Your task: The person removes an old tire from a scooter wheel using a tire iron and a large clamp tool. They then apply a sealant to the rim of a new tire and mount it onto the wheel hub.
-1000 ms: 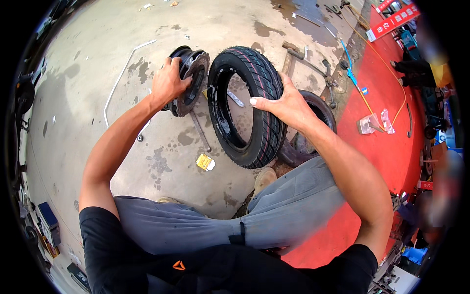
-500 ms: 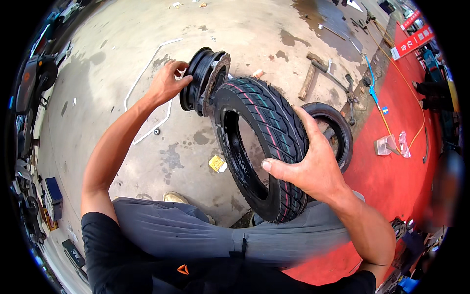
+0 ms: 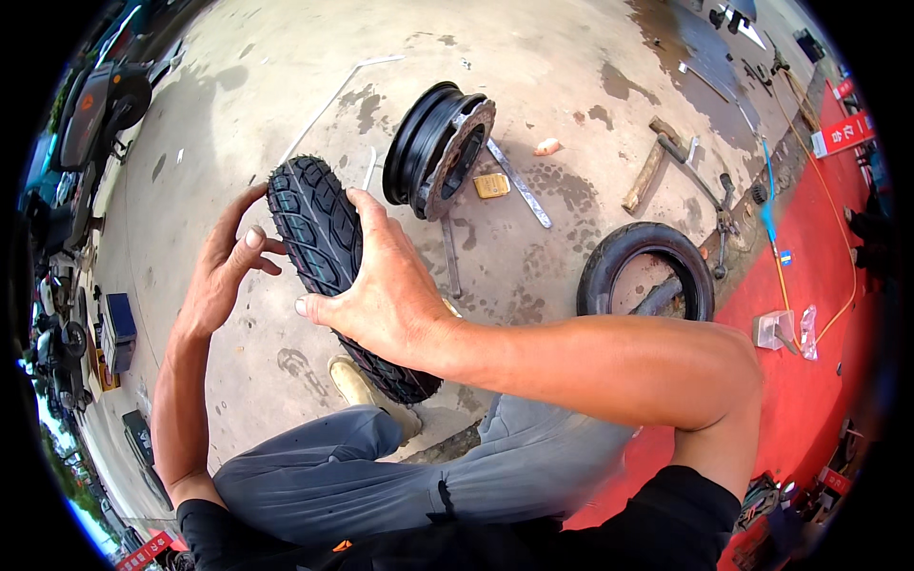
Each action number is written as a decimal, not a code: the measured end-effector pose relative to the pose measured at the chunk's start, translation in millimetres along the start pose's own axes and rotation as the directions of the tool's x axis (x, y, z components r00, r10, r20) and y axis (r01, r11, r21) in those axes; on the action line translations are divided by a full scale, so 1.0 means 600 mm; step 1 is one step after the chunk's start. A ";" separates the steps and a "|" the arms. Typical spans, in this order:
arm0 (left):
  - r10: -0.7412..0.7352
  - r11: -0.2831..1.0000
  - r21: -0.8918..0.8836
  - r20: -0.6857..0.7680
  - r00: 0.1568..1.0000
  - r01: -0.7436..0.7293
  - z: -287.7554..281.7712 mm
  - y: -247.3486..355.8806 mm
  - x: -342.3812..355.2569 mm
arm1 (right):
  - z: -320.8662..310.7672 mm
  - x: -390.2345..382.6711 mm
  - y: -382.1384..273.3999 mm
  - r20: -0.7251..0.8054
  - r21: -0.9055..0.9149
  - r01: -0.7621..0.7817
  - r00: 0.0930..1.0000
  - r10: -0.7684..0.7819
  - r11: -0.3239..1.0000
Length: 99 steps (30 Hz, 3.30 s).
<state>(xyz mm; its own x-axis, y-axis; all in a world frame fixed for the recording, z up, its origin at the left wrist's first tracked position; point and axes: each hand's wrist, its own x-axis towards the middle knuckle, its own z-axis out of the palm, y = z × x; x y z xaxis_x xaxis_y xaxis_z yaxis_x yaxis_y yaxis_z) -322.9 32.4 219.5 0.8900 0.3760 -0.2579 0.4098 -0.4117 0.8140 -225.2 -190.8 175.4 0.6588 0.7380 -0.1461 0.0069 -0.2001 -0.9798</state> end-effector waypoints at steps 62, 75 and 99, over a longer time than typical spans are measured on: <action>0.154 0.916 0.402 -0.327 0.932 -0.011 0.034 -0.098 0.166 | -0.064 0.163 0.203 -0.024 0.536 -0.240 0.954 0.298 0.810; 0.063 0.948 0.313 -0.378 0.924 0.063 0.054 -0.082 0.153 | -0.057 0.208 0.175 -0.086 0.175 -0.230 0.965 0.247 0.957; -0.065 0.898 0.373 -0.411 0.909 0.233 0.056 -0.046 0.189 | 0.033 0.205 0.175 -0.335 0.077 -0.136 0.929 0.154 0.988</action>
<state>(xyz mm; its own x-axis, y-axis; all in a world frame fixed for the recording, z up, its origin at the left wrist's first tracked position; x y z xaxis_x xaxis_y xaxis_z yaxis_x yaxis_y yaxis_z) -226.9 58.5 150.2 0.7005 0.7099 -0.0737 0.6498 -0.5917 0.4771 -158.6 -108.2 51.6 0.8655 0.4391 -0.2411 -0.1410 -0.2484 -0.9583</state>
